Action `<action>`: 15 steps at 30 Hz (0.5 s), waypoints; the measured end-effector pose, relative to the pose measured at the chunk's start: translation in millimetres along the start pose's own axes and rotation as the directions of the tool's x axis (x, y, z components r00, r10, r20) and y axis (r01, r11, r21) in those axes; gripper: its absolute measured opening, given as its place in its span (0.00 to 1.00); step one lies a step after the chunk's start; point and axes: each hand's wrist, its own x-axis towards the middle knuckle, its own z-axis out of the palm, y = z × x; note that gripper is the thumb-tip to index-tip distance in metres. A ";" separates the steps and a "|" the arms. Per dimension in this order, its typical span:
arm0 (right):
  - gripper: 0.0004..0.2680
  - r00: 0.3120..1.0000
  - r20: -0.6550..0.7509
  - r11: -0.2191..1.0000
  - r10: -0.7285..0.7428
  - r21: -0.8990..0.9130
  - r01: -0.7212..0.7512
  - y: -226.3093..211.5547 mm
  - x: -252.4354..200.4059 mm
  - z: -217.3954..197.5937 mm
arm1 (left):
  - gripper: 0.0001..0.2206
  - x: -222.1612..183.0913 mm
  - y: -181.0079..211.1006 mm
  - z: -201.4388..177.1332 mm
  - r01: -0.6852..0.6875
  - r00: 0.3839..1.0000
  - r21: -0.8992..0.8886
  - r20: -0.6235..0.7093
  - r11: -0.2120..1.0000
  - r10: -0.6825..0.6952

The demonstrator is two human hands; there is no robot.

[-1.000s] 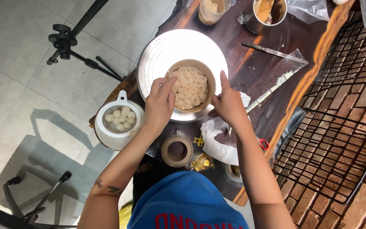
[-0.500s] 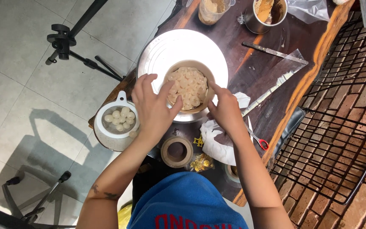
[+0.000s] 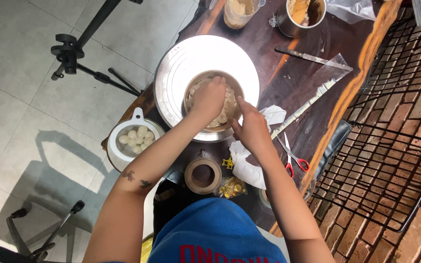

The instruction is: Assembling a layered fruit dessert in a round paper container by filling a piping bag with cream and arranging longan fruit.

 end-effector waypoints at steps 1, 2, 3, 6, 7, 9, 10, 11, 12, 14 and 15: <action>0.24 0.999 0.019 1.000 0.030 0.008 -0.030 -2.2 0.7 0.0 | 0.11 1.6 -1.8 -0.2 -0.006 1.000 0.034 -0.027 0.999 0.007; 0.24 0.999 0.018 0.999 0.030 0.010 -0.031 -5.8 2.6 -2.6 | 0.11 2.3 -1.2 -2.0 -0.008 1.000 0.035 -0.027 0.999 0.009; 0.25 0.997 0.044 0.997 0.070 0.007 -0.071 -9.3 3.5 -4.5 | 0.13 1.7 -0.5 -2.8 -0.008 1.000 0.045 -0.019 0.999 0.008; 0.25 0.994 0.056 0.996 0.094 -0.012 -0.094 -9.6 5.0 -5.0 | 0.13 0.0 3.9 -8.3 -0.009 1.000 0.067 -0.010 0.998 0.010; 0.24 0.996 0.040 0.997 0.077 -0.030 -0.076 -8.0 5.1 -4.5 | 0.12 -0.6 6.0 -10.6 -0.012 1.000 0.080 -0.012 0.997 0.013; 0.26 1.000 0.007 0.996 0.008 -0.087 -0.008 -7.7 5.5 -6.9 | 0.11 -2.1 9.0 -14.7 -0.007 1.000 0.072 -0.007 0.997 0.007; 0.27 0.998 -0.025 0.987 -0.065 -0.146 0.060 -7.7 5.6 -8.1 | 0.11 -2.8 10.3 -16.9 -0.002 1.000 0.066 -0.005 0.998 0.003; 0.27 0.998 -0.023 0.988 -0.064 -0.146 0.060 -7.1 6.9 -7.0 | 0.11 -3.4 10.4 -17.5 -0.001 1.000 0.065 -0.004 0.998 0.001; 0.26 1.000 0.000 0.984 -0.024 -0.175 0.024 -6.7 8.0 -5.8 | 0.13 -4.0 10.4 -18.3 -0.044 0.998 0.027 -0.046 0.999 0.045; 0.25 1.000 0.023 0.978 0.015 -0.206 -0.010 -6.6 10.9 -2.9 | 0.15 -3.4 10.4 -17.4 -0.086 0.992 -0.010 -0.092 0.996 0.085; 0.23 0.998 0.038 0.974 0.050 -0.224 -0.040 -7.0 12.3 -1.6 | 0.15 -2.2 10.9 -16.0 -0.093 0.992 -0.040 -0.089 0.995 0.089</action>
